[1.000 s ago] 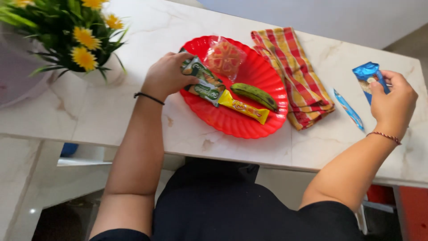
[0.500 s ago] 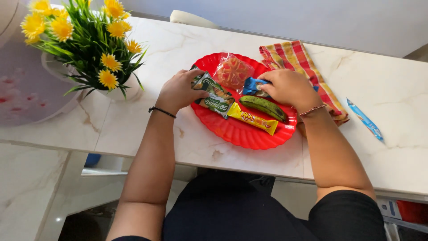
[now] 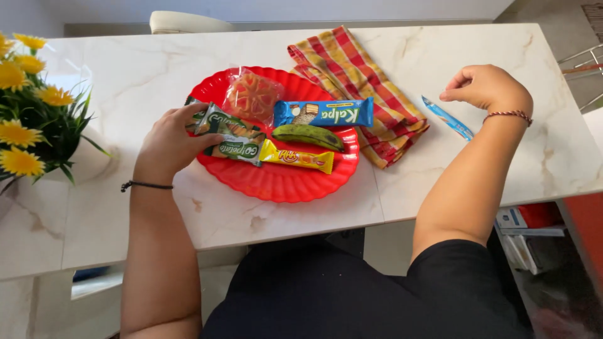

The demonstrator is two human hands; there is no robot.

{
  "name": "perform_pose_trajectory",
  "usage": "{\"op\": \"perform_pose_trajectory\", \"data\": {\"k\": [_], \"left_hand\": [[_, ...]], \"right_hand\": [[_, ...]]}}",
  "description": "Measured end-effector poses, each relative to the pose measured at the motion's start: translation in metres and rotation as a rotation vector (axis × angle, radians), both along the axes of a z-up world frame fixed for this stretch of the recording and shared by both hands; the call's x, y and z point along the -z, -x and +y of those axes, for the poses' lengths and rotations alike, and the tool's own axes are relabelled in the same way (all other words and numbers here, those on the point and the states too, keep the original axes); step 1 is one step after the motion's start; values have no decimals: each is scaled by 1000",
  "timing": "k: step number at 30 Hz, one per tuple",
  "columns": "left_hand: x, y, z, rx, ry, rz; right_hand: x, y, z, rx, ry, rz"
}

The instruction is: Cleaning the kitchen countertop with a cloth and arranging snacks onto a plate.

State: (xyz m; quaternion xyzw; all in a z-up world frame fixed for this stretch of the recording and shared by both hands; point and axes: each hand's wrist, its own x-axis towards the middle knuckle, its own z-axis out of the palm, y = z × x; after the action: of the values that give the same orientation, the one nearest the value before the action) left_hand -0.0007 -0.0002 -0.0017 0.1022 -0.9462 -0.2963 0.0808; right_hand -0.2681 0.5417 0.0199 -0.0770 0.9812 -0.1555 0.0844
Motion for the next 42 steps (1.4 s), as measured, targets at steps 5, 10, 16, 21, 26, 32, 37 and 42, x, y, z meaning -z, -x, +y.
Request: {"op": "perform_pose_trajectory", "data": {"k": [5,10,16,21,26,32,37,42], "left_hand": [[-1,1,-2,-20,11,-34],[-4,-1,1,-76,-35,-64],[-4,-2,2,-60,-16,-35],[-8,-4,5,-84,-44,-30],[-15,-4,9,-82,-35,-47],[-13,-3,7,-92,-25,-72],[-10,-2,5,-76,-34,-63],[-10,-4,4,-39,-32,-31]], "right_hand": [[33,33,-1,28,28,-245],[38,38,-18,-25,-101,-291],[-5,-8,-44,-9,21,293],[-44,-80,-139,-468,231,764],[-41,-143,-226,-840,247,819],[-37,-125,-221,-925,239,899],[-13,-48,-150,-577,277,649],[58,3,-158,-651,346,285]]}}
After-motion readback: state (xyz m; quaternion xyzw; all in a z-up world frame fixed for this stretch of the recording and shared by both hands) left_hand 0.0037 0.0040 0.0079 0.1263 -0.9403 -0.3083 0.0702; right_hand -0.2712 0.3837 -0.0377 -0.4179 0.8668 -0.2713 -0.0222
